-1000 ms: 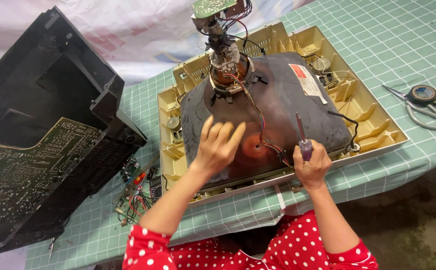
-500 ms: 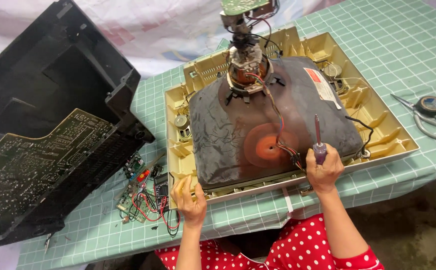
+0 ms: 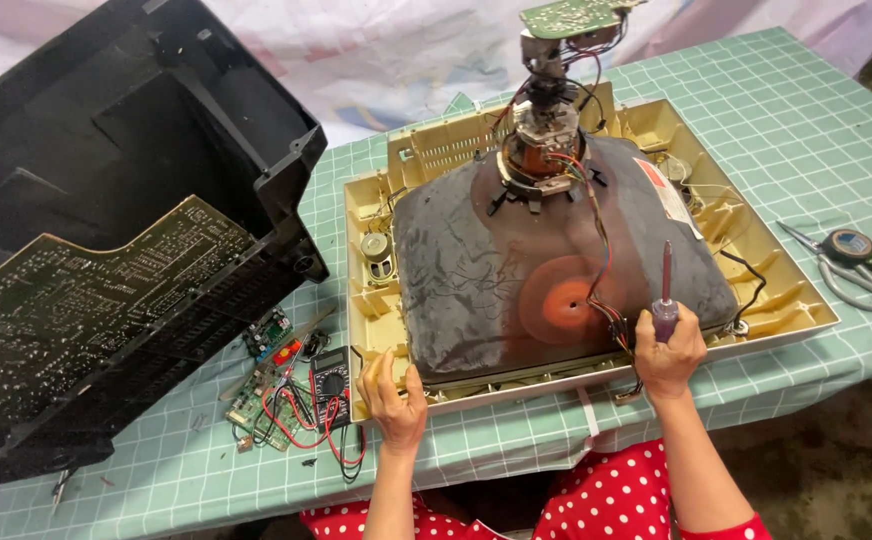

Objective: The person uses a screwdriver to tighten screws on the internal components of a disassembled CRT television. They then use a multimeter to test the circuit board and handle various tools and electronic parts on the workbench.

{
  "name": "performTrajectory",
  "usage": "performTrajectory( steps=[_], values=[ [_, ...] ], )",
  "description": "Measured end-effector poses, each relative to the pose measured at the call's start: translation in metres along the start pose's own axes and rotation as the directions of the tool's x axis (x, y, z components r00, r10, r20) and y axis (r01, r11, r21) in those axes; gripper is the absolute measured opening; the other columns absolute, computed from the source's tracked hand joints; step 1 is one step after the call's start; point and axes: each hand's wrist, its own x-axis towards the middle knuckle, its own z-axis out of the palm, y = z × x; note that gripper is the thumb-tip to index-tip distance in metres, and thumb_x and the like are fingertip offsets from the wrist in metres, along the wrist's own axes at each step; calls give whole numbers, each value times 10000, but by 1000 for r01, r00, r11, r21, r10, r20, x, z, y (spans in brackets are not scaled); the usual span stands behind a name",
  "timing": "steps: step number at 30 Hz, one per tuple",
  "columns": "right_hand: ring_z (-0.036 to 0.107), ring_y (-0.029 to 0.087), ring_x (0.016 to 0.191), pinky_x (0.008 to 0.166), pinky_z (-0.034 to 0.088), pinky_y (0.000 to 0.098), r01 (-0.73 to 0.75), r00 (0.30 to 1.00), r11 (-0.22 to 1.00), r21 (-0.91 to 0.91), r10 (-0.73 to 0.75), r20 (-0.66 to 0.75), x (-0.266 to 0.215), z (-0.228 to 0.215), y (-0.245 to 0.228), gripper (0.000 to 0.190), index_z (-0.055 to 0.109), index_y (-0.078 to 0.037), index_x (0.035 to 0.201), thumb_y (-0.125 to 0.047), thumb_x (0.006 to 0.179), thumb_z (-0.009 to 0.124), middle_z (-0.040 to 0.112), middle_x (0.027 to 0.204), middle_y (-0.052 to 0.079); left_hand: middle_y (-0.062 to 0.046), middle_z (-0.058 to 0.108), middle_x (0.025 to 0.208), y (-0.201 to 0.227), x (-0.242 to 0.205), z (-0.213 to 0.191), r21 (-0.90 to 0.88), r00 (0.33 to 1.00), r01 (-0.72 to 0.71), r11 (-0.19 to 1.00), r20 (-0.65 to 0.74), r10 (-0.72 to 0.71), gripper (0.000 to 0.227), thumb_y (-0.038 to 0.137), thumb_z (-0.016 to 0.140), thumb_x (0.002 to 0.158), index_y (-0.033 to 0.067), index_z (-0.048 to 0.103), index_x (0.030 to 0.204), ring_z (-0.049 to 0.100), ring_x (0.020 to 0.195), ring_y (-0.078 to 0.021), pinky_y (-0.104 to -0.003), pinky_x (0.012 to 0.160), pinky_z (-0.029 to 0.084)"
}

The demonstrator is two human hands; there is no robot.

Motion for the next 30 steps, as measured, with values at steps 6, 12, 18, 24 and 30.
performTrajectory(
  steps=[6,12,18,24,30],
  values=[
    [644,439,795,730,524,499,3,1000,1000,-26,-3,3,-4,2,3,309,622,79,1186,-120,979,737,662,993,228,-184,648,1188,0,8,0,9,999,30,1000,11,-30,392,263,596,1022,-3,582,1310,599,1125,-319,-428,979,516],
    [650,451,805,741,522,514,-10,1000,999,-43,11,17,-6,3,5,314,619,69,1189,-137,983,735,669,1017,235,-171,644,1200,1,12,0,32,995,66,997,67,-68,426,309,603,1021,22,563,1334,602,1092,-299,-403,926,496],
    [641,413,780,721,524,497,10,999,999,-43,-9,34,-4,2,5,300,607,66,1184,-115,986,743,661,995,219,-179,634,1211,6,16,-4,-21,984,138,990,119,-134,436,291,613,1010,10,561,1339,597,1116,-312,-425,955,514],
    [641,419,808,751,520,503,-7,999,999,-53,9,38,-6,3,5,286,609,59,1160,-95,967,752,666,1012,211,-170,647,1199,5,17,-3,-4,978,150,989,145,-148,443,319,592,1016,15,564,1336,598,1104,-298,-414,948,513],
    [631,419,797,744,517,500,-27,998,998,-59,30,48,-5,1,2,273,605,53,1156,-112,983,735,650,995,211,-156,666,1222,3,13,-1,16,976,133,991,171,-134,442,306,625,998,29,571,1337,590,1155,-298,-422,1022,486]
  ],
)
